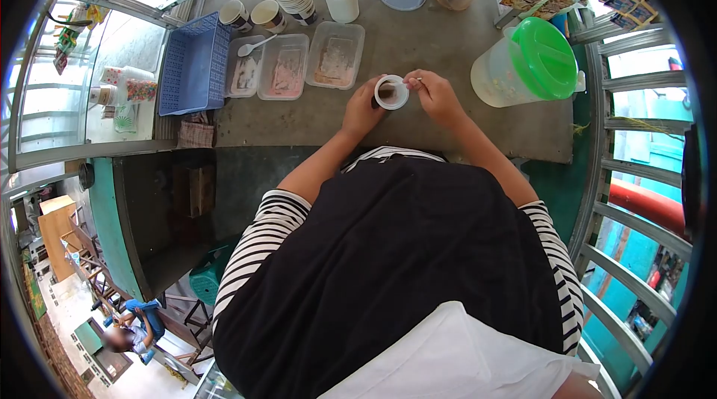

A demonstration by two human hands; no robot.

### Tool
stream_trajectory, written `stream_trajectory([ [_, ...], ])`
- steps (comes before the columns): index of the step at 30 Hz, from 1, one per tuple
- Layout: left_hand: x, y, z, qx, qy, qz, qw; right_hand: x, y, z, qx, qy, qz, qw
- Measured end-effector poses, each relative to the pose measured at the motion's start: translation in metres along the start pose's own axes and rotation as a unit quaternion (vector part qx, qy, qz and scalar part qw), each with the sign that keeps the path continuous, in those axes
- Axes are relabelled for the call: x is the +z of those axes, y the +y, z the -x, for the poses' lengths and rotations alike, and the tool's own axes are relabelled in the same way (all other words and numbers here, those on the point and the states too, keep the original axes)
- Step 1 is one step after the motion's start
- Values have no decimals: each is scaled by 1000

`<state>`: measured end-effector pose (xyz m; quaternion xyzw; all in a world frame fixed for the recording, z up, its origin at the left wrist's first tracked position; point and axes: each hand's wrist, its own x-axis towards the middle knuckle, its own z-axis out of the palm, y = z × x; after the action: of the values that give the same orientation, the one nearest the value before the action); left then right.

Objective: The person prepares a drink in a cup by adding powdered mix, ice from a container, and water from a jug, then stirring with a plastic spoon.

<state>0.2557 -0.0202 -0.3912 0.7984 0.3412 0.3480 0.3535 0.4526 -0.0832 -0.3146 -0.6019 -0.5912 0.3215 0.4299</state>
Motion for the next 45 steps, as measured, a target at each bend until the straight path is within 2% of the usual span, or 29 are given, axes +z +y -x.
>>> stream_trajectory([
  [3,0,2,0,-5,2,-3,1000,0,-3,-6,-45,14,1,999],
  [5,1,2,0,-18,2,-3,1000,1,1,-13,-104,-58,50,992],
  [8,1,0,0,7,-3,-16,1000,-5,-8,-22,-138,-44,65,987],
  [12,0,2,0,2,1,-2,1000,-1,-9,-18,-143,-63,108,982],
  [17,0,2,0,7,6,6,1000,2,-21,-16,-89,-3,80,993],
  [20,-2,4,-1,12,9,18,1000,-1,-19,-14,-146,-1,128,981],
  [24,-1,3,-2,3,3,29,1000,6,-19,-1,-129,-15,118,984],
  [27,0,-1,-2,-1,8,27,1000,6,-17,0,-97,31,63,993],
  [33,-2,-13,-10,-26,-27,62,997,11,-22,11,-109,61,166,978],
  [35,-3,-20,-17,-33,-48,70,996,16,-23,11,-60,68,143,986],
  [37,-9,-17,-26,5,-38,76,996,16,-24,6,-60,101,125,985],
  [39,-13,-8,-34,-10,-38,112,993,18,-30,4,-58,132,106,984],
  [40,-19,0,-41,-26,-32,149,988,16,-38,2,-102,142,162,971],
  [41,-27,6,-49,13,-44,111,993,16,-46,0,-145,150,218,953],
  [45,-42,24,-57,13,-62,173,983,29,-78,2,-125,149,261,946],
])
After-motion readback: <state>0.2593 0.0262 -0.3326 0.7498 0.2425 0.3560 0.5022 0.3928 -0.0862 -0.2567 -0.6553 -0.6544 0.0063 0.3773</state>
